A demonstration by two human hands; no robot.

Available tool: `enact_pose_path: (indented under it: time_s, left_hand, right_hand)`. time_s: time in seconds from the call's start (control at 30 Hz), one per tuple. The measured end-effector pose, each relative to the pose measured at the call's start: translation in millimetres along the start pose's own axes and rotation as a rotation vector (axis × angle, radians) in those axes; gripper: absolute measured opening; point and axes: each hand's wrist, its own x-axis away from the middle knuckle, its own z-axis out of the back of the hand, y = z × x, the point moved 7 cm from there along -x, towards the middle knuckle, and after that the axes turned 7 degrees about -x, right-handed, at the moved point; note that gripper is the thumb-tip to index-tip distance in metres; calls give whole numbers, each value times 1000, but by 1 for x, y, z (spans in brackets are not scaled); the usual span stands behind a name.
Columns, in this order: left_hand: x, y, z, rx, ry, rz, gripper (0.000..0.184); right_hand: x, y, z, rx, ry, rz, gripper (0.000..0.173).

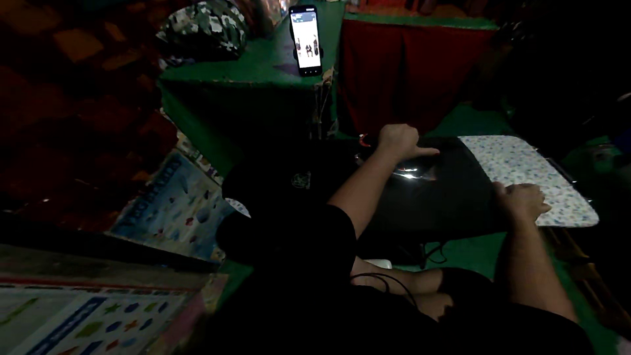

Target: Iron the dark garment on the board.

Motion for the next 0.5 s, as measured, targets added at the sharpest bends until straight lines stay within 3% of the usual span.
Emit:
enact_pose_path:
  time_s: [0.17, 0.37, 0.5]
  left_hand:
    - [23, -39, 2, -7, -61, 47, 77]
    - [85, -163, -5, 15, -49, 344, 79]
    - [136, -244, -11, 41, -45, 567, 79]
  right_hand:
    - [1, 11, 5, -57, 30, -4, 61]
    - [4, 11, 6, -55, 33, 24, 75]
    - [7, 6, 7, -98, 27, 87, 67]
